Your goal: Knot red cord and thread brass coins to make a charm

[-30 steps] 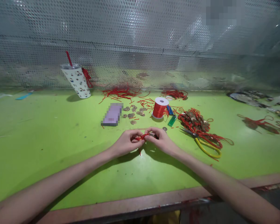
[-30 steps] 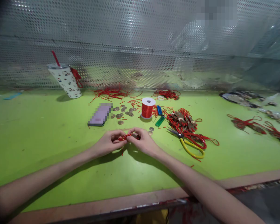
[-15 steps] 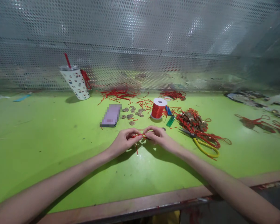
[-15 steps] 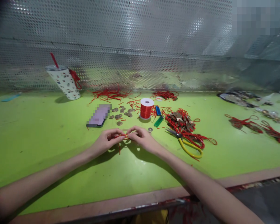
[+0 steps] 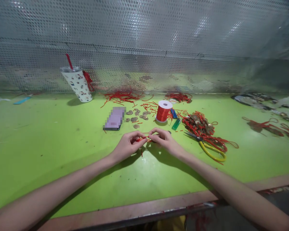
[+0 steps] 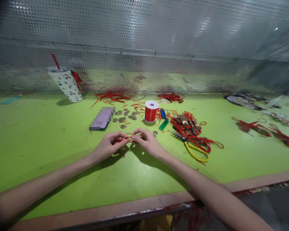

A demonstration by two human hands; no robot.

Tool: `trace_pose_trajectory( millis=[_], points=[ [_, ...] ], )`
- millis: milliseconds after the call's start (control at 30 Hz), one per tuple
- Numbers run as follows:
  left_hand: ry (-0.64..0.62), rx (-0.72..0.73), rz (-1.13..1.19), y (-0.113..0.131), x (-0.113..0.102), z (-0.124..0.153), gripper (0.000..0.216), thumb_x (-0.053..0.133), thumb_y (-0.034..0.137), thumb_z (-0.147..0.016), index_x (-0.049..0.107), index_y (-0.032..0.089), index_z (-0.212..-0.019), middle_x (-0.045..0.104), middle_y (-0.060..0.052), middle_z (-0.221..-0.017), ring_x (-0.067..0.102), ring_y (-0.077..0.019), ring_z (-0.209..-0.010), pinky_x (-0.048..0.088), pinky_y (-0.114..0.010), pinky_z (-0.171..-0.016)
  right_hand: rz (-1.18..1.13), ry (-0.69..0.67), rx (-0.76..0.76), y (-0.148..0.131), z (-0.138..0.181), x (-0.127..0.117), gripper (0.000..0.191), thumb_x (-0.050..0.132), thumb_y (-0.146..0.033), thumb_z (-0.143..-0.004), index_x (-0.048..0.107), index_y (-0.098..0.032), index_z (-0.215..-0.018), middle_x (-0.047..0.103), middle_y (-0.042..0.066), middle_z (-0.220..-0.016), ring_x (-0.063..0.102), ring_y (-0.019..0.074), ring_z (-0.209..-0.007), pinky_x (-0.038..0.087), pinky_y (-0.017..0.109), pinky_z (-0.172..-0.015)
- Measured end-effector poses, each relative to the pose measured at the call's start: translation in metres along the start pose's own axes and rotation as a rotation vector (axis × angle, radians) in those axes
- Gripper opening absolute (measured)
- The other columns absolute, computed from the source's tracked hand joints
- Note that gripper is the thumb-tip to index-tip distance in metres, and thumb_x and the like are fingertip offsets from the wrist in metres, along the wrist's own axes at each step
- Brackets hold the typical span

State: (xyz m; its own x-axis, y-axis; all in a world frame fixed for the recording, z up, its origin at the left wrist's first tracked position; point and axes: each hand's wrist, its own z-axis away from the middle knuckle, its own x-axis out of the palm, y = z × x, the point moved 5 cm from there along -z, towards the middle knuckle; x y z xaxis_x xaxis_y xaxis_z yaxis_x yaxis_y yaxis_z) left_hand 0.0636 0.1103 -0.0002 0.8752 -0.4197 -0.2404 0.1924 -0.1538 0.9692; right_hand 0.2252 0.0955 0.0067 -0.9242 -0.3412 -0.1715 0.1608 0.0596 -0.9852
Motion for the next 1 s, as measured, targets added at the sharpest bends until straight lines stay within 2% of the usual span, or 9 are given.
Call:
trace_pose_trajectory(
  millis=[133, 233, 367, 533, 700, 800, 900, 1000],
  points=[
    [0.017, 0.024, 0.023, 0.0016, -0.0011, -0.0008, 0.029, 0.067, 0.044, -0.087, 0.063, 0.015, -0.089, 0.048, 0.006, -0.058, 0.039, -0.0075, -0.049, 0.027, -0.020, -0.046, 0.047, -0.044, 0.040, 0.0048, -0.0001, 0.0002, 0.032, 0.066, -0.049, -0.088, 0.063, -0.020, -0.102, 0.055, -0.002, -0.072, 0.043, 0.0125, -0.060, 0.030, 0.027, -0.054],
    [0.021, 0.037, 0.035, 0.0027, -0.0013, -0.0007, 0.028, 0.066, 0.042, -0.088, 0.061, 0.015, -0.089, 0.050, 0.005, -0.060, 0.041, -0.0078, -0.051, 0.029, -0.020, -0.048, 0.092, -0.069, 0.011, 0.0070, -0.0005, 0.0022, 0.025, 0.066, -0.041, -0.088, 0.065, -0.019, -0.099, 0.058, 0.001, -0.078, 0.047, 0.0135, -0.066, 0.034, 0.029, -0.059],
    [0.004, 0.036, 0.042, 0.0021, -0.0001, 0.0001, 0.027, 0.065, 0.042, -0.089, 0.061, 0.015, -0.090, 0.054, 0.004, -0.064, 0.044, -0.0085, -0.054, 0.032, -0.021, -0.050, 0.111, -0.050, 0.018, 0.0103, -0.0011, 0.0017, 0.019, 0.066, -0.036, -0.087, 0.063, -0.020, -0.096, 0.057, 0.000, -0.076, 0.045, 0.0134, -0.064, 0.033, 0.029, -0.058],
    [-0.012, 0.045, 0.040, 0.0009, 0.0004, 0.0016, 0.027, 0.063, 0.042, -0.091, 0.060, 0.015, -0.093, 0.052, 0.005, -0.064, 0.045, -0.0091, -0.055, 0.035, -0.022, -0.051, 0.073, -0.051, 0.025, 0.0079, 0.0001, 0.0013, 0.022, 0.067, -0.041, -0.087, 0.063, -0.021, -0.095, 0.055, -0.002, -0.072, 0.044, 0.0126, -0.062, 0.032, 0.027, -0.055],
    [-0.069, 0.070, 0.085, 0.0040, 0.0008, 0.0038, 0.028, 0.059, 0.043, -0.095, 0.059, 0.017, -0.105, 0.043, 0.007, -0.062, 0.039, -0.0095, -0.053, 0.028, -0.022, -0.050, 0.129, -0.017, 0.019, 0.0015, -0.0004, -0.0032, 0.033, 0.069, -0.051, -0.087, 0.072, -0.019, -0.093, 0.052, -0.003, -0.065, 0.034, 0.0101, -0.053, 0.023, 0.028, -0.051],
    [-0.069, 0.083, 0.137, 0.0052, -0.0005, 0.0048, 0.026, 0.057, 0.041, -0.096, 0.057, 0.018, -0.109, 0.044, 0.006, -0.064, 0.040, -0.0106, -0.056, 0.029, -0.023, -0.053, 0.152, -0.034, 0.010, 0.0014, -0.0012, -0.0049, 0.035, 0.069, -0.051, -0.088, 0.076, -0.017, -0.088, 0.052, -0.002, -0.062, 0.033, 0.0099, -0.053, 0.023, 0.029, -0.051],
    [-0.054, 0.086, 0.115, 0.0046, -0.0013, 0.0052, 0.024, 0.058, 0.039, -0.096, 0.055, 0.018, -0.109, 0.048, 0.005, -0.067, 0.043, -0.0117, -0.060, 0.032, -0.024, -0.056, 0.115, -0.081, 0.034, 0.0040, -0.0009, -0.0044, 0.037, 0.067, -0.052, -0.089, 0.075, -0.016, -0.086, 0.053, -0.002, -0.059, 0.040, 0.0105, -0.052, 0.029, 0.028, -0.051],
    [-0.045, 0.099, 0.078, 0.0057, -0.0010, 0.0059, 0.022, 0.056, 0.037, -0.097, 0.055, 0.018, -0.107, 0.048, 0.005, -0.067, 0.043, -0.0116, -0.060, 0.032, -0.024, -0.056, 0.070, -0.130, 0.014, 0.0028, -0.0003, -0.0030, 0.037, 0.066, -0.051, -0.090, 0.074, -0.016, -0.085, 0.065, 0.003, -0.068, 0.054, 0.0134, -0.061, 0.040, 0.028, -0.058]
  ],
)
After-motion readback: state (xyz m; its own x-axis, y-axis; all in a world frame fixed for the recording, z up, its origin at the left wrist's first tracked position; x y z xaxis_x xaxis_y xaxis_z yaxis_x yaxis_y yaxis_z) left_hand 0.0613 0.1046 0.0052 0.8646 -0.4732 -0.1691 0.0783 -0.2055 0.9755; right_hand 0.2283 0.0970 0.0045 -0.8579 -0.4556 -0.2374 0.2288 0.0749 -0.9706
